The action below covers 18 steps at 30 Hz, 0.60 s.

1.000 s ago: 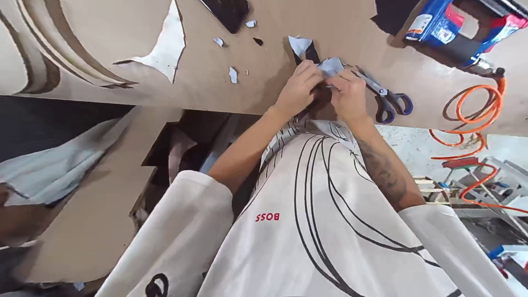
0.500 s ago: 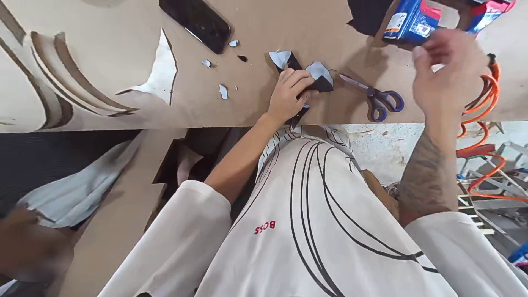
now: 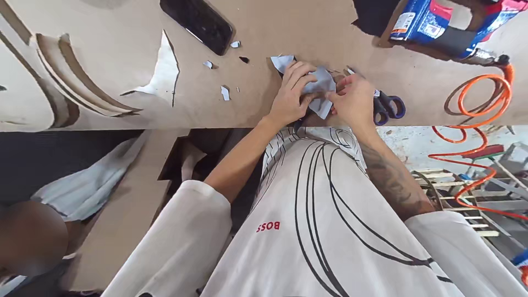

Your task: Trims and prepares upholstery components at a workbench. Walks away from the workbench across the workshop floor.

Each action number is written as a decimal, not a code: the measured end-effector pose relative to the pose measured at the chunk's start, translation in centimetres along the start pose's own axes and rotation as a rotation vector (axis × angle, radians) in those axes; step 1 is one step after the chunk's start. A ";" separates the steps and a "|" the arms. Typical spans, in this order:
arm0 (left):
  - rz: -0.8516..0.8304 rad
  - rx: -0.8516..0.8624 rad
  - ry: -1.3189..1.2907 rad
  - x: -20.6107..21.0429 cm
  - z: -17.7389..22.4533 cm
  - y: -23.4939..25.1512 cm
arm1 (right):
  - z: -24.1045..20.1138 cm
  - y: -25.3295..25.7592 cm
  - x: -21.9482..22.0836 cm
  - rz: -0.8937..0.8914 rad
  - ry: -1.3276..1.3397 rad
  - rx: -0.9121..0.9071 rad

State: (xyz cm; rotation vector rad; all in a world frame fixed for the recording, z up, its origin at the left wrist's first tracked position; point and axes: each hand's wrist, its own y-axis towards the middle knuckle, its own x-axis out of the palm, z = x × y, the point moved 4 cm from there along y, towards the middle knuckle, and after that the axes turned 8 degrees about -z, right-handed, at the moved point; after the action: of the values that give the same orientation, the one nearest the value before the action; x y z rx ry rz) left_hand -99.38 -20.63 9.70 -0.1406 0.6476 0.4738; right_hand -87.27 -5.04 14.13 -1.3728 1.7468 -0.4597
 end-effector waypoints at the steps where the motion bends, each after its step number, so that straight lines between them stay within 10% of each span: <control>1: -0.014 -0.023 0.078 0.2 0.0 0.0 | -0.1 -0.1 0.3 0.023 0.010 0.010; 9: -0.010 -0.040 0.146 0.4 0.1 0.7 | -0.2 -0.2 0.2 -0.049 -0.052 0.018; 13: 0.056 -0.051 0.156 -1.0 0.2 -0.4 | -1.4 -2.4 -4.1 0.243 -0.451 -0.185; 18: -0.020 -0.393 0.171 -2.6 5.8 -5.2 | 7.5 -4.5 -8.9 0.167 -0.590 0.040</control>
State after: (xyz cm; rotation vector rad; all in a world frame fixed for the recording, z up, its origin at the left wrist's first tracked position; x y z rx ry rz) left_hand -95.62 -24.68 15.77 -0.5632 0.7141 0.5705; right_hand -78.25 3.21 16.52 -1.1682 1.3367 0.0121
